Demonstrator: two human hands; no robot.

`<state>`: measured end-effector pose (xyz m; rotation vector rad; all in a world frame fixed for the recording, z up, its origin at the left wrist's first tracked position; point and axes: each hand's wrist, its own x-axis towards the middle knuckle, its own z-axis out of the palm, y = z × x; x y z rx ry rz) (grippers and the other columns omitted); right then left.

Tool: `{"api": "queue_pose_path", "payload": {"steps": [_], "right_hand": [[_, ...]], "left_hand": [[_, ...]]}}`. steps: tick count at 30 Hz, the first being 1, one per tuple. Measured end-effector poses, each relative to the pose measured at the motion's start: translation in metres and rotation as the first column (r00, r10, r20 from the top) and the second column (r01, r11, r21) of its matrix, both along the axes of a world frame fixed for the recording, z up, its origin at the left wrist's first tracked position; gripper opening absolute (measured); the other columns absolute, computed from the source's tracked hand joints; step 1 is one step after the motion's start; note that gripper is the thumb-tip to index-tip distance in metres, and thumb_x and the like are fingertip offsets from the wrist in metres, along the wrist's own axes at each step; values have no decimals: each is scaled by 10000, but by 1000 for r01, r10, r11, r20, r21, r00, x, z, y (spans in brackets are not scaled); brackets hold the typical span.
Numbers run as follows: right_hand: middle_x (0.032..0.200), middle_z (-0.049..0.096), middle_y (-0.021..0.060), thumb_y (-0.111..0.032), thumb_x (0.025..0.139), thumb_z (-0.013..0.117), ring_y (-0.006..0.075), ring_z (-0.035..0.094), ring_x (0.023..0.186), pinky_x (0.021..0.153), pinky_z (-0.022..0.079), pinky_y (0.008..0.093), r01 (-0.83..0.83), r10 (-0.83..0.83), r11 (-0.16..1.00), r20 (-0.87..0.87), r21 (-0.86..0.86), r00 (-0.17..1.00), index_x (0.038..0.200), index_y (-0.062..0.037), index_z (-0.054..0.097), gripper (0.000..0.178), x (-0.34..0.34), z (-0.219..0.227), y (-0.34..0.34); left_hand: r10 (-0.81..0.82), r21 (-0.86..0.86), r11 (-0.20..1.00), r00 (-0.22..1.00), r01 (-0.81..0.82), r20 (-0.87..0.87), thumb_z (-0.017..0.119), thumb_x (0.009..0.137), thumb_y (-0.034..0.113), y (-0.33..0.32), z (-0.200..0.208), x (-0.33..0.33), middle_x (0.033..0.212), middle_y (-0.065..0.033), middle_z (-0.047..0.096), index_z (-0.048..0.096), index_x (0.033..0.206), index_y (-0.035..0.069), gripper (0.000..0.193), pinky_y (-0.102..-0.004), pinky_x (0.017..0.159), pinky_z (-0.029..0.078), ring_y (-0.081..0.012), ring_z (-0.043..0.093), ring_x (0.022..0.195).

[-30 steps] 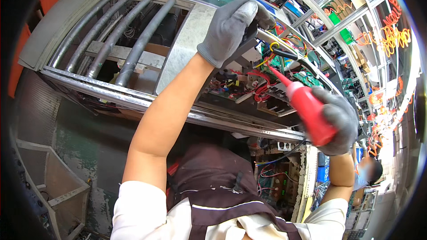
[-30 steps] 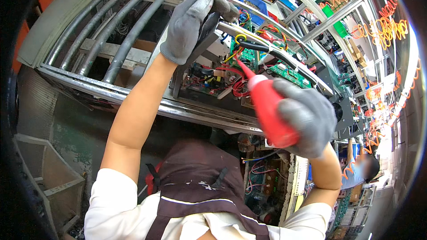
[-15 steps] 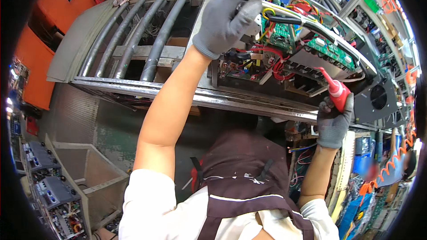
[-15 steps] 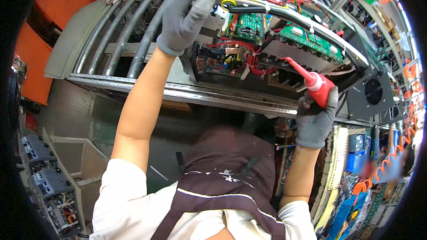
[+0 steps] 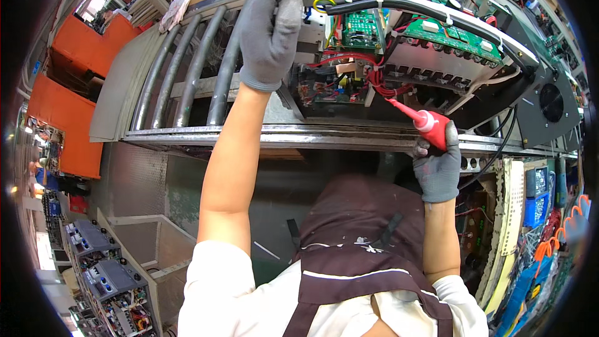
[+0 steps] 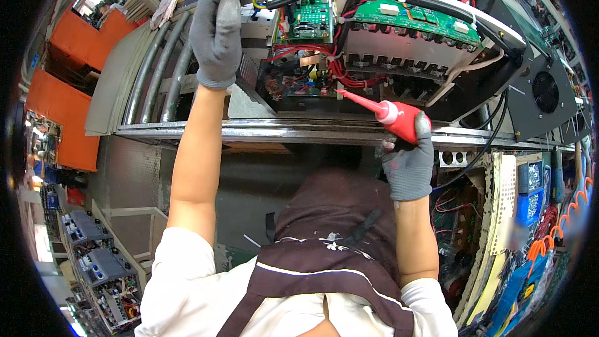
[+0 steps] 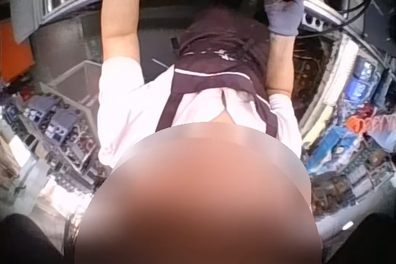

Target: Assembling an industrial electronic enclosure by installing fans and routing internal wiring.

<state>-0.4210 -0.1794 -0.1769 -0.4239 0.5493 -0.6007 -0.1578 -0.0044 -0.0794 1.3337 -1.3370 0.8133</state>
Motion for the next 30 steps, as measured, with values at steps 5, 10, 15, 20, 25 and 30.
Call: {"api": "queue_pose_path", "payload": {"steps": [5,10,15,20,25,30], "right_hand": [[959,623,84,-338,912,622,155,531,652,546,468,270,-82,81,996,35,30,996,1135,-37,560,380,0,-21,2],[980,624,93,-344,905,631,170,552,667,573,494,283,-95,94,995,43,21,995,1167,-28,545,420,3,-28,9],[1027,629,83,-333,885,647,182,564,738,607,464,301,-141,141,990,59,-15,988,1147,-68,558,383,6,-35,12],[1064,623,81,-351,890,641,183,576,796,642,470,307,-168,174,982,63,-90,983,1160,-64,555,403,13,-30,21],[1134,615,94,-403,903,609,178,578,898,696,465,305,-55,58,927,-2,-370,998,1169,-56,548,441,14,-9,42],[1049,624,102,-405,889,630,176,564,803,657,467,287,-25,73,912,102,-410,992,1168,-21,545,482,5,-2,30]], "left_hand": [[-60,-76,995,997,57,-43,525,955,176,-2,-5,1,1065,-138,633,631,1040,-10,231,-351,984,411,-261,581,1091],[-58,-81,995,997,54,-56,536,952,201,-1,-7,2,1070,-134,632,630,1041,-13,250,-352,990,405,-264,573,1107],[-69,-64,996,998,68,-12,476,985,155,-4,-2,-6,1141,-133,629,606,1115,-25,258,-333,986,417,-211,570,1108],[-10,-30,1000,999,9,-49,509,970,152,3,6,-16,1136,-132,629,599,1122,-22,248,-322,982,410,-218,578,1091],[-15,-166,986,993,35,119,557,914,133,-5,4,9,1089,-168,628,614,1065,-10,216,-400,973,429,-318,582,1095],[112,-67,992,992,-107,61,584,907,200,0,3,-7,1071,-162,628,623,1054,15,239,-374,942,443,-323,600,1052]]}}
